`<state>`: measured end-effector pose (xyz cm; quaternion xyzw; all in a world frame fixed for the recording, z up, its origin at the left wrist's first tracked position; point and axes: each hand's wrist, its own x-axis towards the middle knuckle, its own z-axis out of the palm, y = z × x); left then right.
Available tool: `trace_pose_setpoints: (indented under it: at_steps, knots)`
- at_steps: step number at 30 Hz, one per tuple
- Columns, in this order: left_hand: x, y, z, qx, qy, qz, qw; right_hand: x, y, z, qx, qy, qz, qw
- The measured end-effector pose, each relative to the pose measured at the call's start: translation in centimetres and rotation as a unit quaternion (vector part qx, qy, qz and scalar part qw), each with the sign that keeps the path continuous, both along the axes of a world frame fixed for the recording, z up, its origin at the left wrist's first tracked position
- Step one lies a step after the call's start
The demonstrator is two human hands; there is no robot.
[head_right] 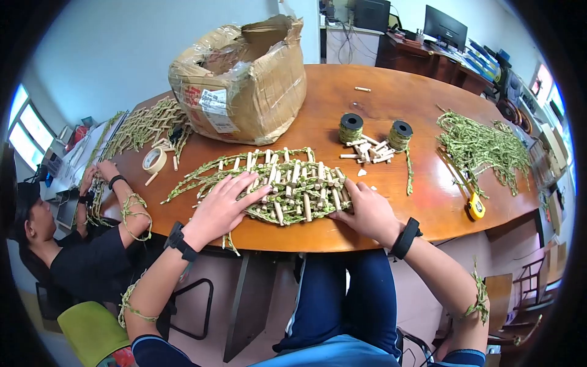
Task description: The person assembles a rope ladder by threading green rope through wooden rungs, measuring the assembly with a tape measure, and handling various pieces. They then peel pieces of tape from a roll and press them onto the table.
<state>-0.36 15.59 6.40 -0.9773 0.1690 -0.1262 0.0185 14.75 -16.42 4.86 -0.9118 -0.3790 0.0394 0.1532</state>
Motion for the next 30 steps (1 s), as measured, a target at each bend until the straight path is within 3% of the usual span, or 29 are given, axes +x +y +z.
trace_pose_setpoints:
  at_steps: [6,11,14,17,21,24,30]
  knots:
    - [-0.4,1.0,-1.7,0.037,-0.076,0.087,0.993,-0.7,0.0,0.4,0.018,-0.001,-0.005,1.0]
    - [-3.4,1.5,-1.5,-0.122,0.029,0.131,0.983,-0.1,-0.8,-0.6,0.077,0.029,0.008,0.997]
    - [-4.1,2.5,-2.8,-0.125,0.067,0.151,0.978,0.2,-0.5,-0.4,0.067,0.022,-0.001,0.998]
    - [-3.3,3.2,-2.9,-0.059,0.064,0.144,0.986,0.3,-0.2,-0.4,0.058,0.002,0.0,0.998]
    - [-1.7,4.0,-3.1,-0.192,0.096,0.147,0.966,0.8,-0.3,-0.8,0.075,-0.063,0.034,0.995]
    - [-0.5,4.6,-3.3,-0.192,0.111,0.146,0.964,0.9,0.1,-0.6,0.042,-0.049,0.016,0.998]
    - [1.9,6.8,-3.6,-0.207,0.11,0.157,0.959,2.6,2.5,-1.1,0.083,-0.035,0.007,0.996]
